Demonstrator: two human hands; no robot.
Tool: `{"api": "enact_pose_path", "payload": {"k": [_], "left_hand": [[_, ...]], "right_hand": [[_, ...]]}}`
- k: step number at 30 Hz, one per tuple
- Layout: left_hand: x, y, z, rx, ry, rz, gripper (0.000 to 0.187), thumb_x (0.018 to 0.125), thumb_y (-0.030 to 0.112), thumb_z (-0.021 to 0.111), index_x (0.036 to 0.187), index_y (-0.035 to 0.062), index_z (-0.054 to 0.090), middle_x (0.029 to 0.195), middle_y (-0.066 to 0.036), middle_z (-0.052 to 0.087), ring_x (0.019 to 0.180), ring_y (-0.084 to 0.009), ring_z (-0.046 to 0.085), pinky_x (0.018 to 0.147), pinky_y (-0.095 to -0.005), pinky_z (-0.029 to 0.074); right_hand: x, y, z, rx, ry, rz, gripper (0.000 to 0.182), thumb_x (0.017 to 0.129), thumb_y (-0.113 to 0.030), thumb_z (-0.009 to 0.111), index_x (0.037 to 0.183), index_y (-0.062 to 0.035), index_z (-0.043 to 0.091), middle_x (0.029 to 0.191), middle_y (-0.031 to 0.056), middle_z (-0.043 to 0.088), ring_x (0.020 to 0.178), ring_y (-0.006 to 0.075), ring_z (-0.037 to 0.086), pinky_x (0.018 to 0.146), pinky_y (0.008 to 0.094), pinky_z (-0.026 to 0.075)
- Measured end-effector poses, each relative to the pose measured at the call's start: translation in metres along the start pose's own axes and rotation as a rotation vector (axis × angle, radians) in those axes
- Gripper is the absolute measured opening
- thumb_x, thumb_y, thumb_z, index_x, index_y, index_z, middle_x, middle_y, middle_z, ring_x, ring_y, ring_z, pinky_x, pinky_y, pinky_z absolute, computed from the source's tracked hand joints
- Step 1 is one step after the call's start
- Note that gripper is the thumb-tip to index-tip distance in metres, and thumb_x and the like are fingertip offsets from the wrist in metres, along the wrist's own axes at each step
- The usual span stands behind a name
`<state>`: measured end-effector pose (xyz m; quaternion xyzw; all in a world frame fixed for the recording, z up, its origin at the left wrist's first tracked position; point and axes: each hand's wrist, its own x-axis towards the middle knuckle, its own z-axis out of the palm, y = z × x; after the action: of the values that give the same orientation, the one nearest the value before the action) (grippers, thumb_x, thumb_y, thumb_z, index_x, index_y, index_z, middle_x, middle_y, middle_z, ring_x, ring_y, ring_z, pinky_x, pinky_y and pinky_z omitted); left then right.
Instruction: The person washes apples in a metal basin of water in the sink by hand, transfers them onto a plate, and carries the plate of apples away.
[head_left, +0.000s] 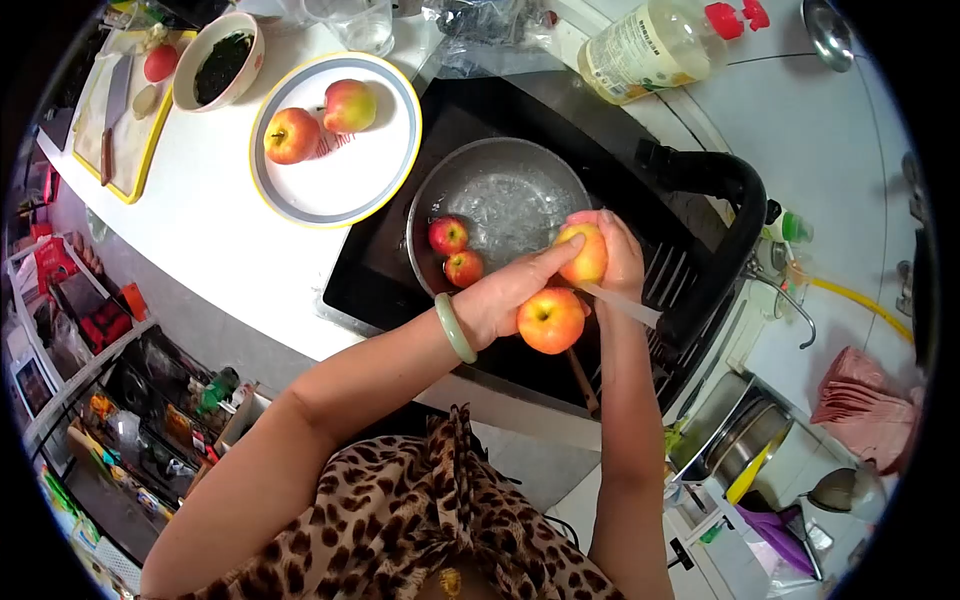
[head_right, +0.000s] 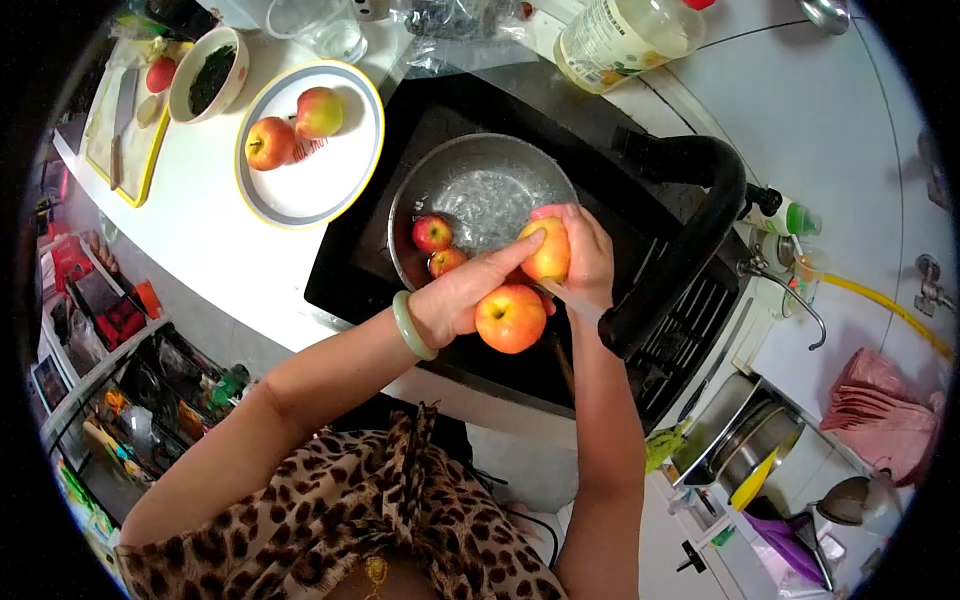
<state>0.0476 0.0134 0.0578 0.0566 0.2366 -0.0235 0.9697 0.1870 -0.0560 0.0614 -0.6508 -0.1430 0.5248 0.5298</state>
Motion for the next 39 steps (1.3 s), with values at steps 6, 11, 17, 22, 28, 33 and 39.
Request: {"api": "enact_pose_path", "payload": {"k": [6,11,17,22,28,33,39], "left_hand": [[0.000,-0.007,0.004,-0.318,-0.030,0.069,0.039,0.096,0.043,0.050,0.114,0.0082,0.055,0.103,-0.006,0.063,0.089,-0.0147,0.063,0.076,-0.0282,0.054],[0.000,-0.015,0.008,-0.127,0.018,-0.047,0.051,0.095,0.050,0.049,0.122,0.0061,0.051,0.110,-0.006,0.061,0.099,-0.0157,0.061,0.084,-0.0306,0.052],[0.007,-0.015,-0.002,-0.205,0.043,0.006,0.047,0.096,0.044,0.051,0.121,0.0050,0.051,0.111,-0.006,0.061,0.097,-0.0150,0.062,0.082,-0.0291,0.053],[-0.002,-0.007,-0.005,-0.164,-0.040,-0.011,0.045,0.097,0.045,0.048,0.118,0.0059,0.053,0.104,-0.006,0.062,0.088,-0.0145,0.064,0.076,-0.0287,0.054],[0.003,-0.004,-0.012,-0.159,0.037,-0.055,0.044,0.095,0.045,0.052,0.117,0.0066,0.053,0.102,-0.008,0.063,0.081,-0.0178,0.065,0.074,-0.0297,0.056],[0.005,-0.008,-0.011,-0.293,0.005,-0.042,0.044,0.097,0.047,0.046,0.120,0.0096,0.052,0.105,-0.007,0.062,0.088,-0.0183,0.064,0.076,-0.0319,0.056],[0.010,-0.013,0.002,-0.360,0.003,-0.001,0.043,0.096,0.045,0.050,0.119,0.0094,0.054,0.107,-0.006,0.062,0.089,-0.0175,0.064,0.077,-0.0326,0.055]], "right_hand": [[-0.025,-0.011,0.014,-0.119,0.018,-0.044,0.032,0.098,-0.028,0.048,0.114,-0.0010,0.057,0.114,0.0100,0.058,0.105,0.0170,0.054,0.092,0.0292,0.043],[-0.031,-0.007,0.004,-0.263,0.065,-0.205,0.021,0.089,-0.007,0.059,0.110,-0.0053,0.058,0.111,0.0076,0.059,0.102,0.0163,0.055,0.089,0.0296,0.044],[-0.021,0.000,0.003,-0.066,0.150,0.023,0.020,0.094,-0.016,0.052,0.105,-0.0027,0.062,0.106,0.0082,0.062,0.096,0.0187,0.059,0.087,0.0310,0.046],[-0.024,0.004,0.011,-0.382,0.156,-0.215,0.034,0.099,-0.026,0.042,0.102,-0.0010,0.064,0.104,0.0094,0.063,0.096,0.0205,0.061,0.087,0.0297,0.047],[-0.012,-0.009,0.006,0.072,-0.040,0.179,0.033,0.099,-0.027,0.042,0.106,-0.0027,0.063,0.106,0.0098,0.062,0.099,0.0190,0.060,0.090,0.0303,0.046],[-0.040,0.005,0.022,-0.435,0.157,-0.332,0.025,0.094,-0.018,0.052,0.114,-0.0046,0.060,0.113,0.0073,0.059,0.106,0.0180,0.056,0.094,0.0303,0.043],[-0.020,-0.004,0.005,-0.020,0.101,-0.017,0.027,0.099,-0.022,0.045,0.108,-0.0028,0.062,0.106,0.0068,0.060,0.095,0.0134,0.057,0.085,0.0246,0.044]]}}
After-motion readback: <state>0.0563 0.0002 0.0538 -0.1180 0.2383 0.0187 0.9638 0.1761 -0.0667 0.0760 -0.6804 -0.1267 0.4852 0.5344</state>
